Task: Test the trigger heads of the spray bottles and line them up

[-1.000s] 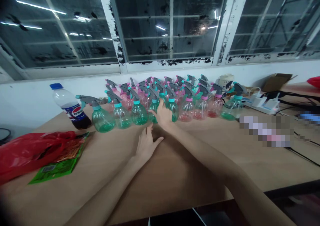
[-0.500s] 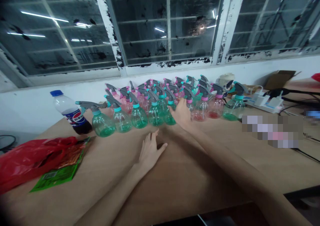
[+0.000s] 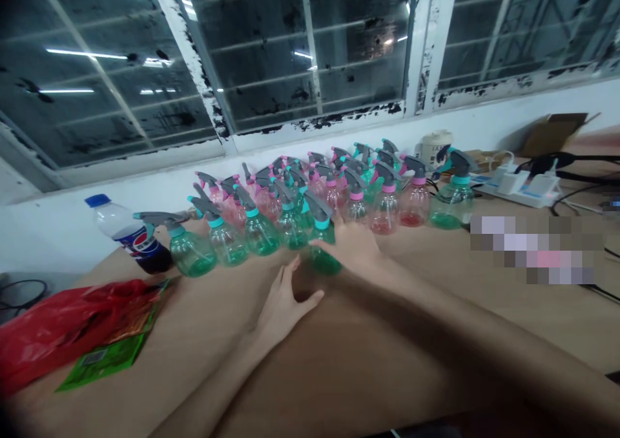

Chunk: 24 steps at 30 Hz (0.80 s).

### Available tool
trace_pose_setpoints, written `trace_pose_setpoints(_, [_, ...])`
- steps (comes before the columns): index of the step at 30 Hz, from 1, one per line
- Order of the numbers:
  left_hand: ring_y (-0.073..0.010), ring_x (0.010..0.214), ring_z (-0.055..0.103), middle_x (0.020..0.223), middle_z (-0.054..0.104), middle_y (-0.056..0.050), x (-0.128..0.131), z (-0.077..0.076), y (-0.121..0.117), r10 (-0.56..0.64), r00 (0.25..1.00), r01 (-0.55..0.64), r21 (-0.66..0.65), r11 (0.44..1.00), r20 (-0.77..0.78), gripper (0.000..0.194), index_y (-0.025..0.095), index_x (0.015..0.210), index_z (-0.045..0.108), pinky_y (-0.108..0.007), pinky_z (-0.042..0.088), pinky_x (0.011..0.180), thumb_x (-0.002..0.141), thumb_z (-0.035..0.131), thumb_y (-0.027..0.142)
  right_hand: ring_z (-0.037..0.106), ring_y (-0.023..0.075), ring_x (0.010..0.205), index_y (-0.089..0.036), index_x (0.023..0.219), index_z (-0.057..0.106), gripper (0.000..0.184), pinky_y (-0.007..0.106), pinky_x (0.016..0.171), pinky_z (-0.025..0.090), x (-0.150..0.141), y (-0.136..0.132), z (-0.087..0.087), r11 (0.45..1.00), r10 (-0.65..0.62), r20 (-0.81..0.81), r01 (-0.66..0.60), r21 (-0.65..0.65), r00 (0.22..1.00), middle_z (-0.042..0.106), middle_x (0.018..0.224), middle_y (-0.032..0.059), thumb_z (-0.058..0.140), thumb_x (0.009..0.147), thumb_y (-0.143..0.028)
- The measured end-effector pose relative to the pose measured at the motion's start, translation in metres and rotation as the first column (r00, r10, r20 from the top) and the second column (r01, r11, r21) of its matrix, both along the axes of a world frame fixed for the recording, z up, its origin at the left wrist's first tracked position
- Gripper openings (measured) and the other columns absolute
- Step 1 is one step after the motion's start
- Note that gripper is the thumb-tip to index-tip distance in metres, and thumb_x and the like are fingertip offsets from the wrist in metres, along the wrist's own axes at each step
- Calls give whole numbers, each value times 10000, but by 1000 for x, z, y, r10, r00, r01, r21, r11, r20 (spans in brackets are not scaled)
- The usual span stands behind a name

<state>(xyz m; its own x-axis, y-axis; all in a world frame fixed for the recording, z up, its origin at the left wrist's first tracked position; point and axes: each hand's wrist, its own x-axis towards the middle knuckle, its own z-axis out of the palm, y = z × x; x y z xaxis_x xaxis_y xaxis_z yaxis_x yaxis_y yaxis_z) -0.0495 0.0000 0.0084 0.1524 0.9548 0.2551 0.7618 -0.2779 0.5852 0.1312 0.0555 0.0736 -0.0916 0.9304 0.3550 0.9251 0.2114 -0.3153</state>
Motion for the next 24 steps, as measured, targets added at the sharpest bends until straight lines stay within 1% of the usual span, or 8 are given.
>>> trace_pose_setpoints(3, [-330, 1305, 384, 1396, 421, -159, 8, 5, -9, -121, 990, 122, -11, 992, 70, 908, 177, 1431, 221, -507, 343, 1046, 716, 691, 480, 658, 276, 667, -116, 1141, 591, 628, 370, 586, 480, 13, -40, 8, 966, 259, 1, -259, -29, 966, 687, 745, 112, 463, 830, -647])
trace_pose_setpoints(6, [-347, 1226, 469, 1301, 513, -136, 15, 11, -17, -197, 975, 201, -28, 979, 98, 861, 200, 1390, 314, -525, 416, 976, 683, 725, 469, 648, 272, 854, -167, 1036, 625, 523, 396, 740, 500, 27, -63, 16, 890, 453, -85, -456, -16, 888, 688, 948, 113, 549, 793, -623])
trace_pose_setpoints(10, [-346, 1133, 541, 1212, 569, -92, 21, 15, -23, -237, 970, 240, -43, 970, 60, 765, 262, 1307, 439, -529, 458, 919, 642, 773, 441, 589, 277, 1036, -222, 1068, 585, 475, 418, 851, 491, 42, -63, 19, 837, 512, -330, -547, -15, 793, 632, 1119, 82, 688, 720, -529])
trace_pose_setpoints(14, [-337, 1190, 500, 1277, 532, -101, 25, 13, -26, -289, 956, 292, -49, 955, 53, 833, 255, 1345, 390, -534, 431, 965, 640, 776, 477, 599, 237, 1050, -252, 1212, 480, 584, 394, 873, 503, 38, -55, 10, 772, 535, -628, -629, 92, 565, 606, 1194, 63, 745, 706, -372])
trace_pose_setpoints(16, [-336, 1205, 485, 1284, 525, -112, 27, 12, -29, -302, 952, 305, -60, 950, 52, 850, 238, 1341, 392, -531, 423, 979, 630, 782, 492, 619, 220, 1013, -250, 1206, 495, 548, 370, 839, 520, 30, -54, 7, 741, 539, -703, -658, 133, 464, 627, 1159, 54, 736, 720, -331])
trace_pose_setpoints(18, [-335, 1207, 482, 1279, 527, -123, 28, 11, -31, -301, 952, 303, -62, 951, 52, 867, 219, 1333, 400, -520, 423, 987, 613, 792, 501, 644, 208, 932, -242, 1171, 548, 476, 356, 795, 530, 21, -53, 4, 705, 552, -729, -693, 149, 405, 662, 1070, 40, 720, 738, -339])
trace_pose_setpoints(20, [-336, 1212, 478, 1281, 524, -131, 29, 12, -32, -312, 949, 314, -56, 948, 38, 878, 209, 1331, 404, -508, 418, 997, 605, 795, 512, 653, 202, 884, -233, 1132, 601, 395, 362, 804, 521, 16, -52, 3, 690, 577, -712, -705, 164, 400, 684, 997, 34, 687, 771, -366])
trace_pose_setpoints(24, [-344, 1276, 412, 1375, 448, -150, 23, 18, -27, -388, 917, 388, -13, 921, -94, 972, 196, 1397, 319, -511, 363, 1050, 619, 766, 567, 661, 205, 862, -212, 1059, 648, 275, 353, 767, 518, 14, -45, 0, 705, 621, -634, -681, 197, 460, 697, 851, 32, 611, 829, -358])
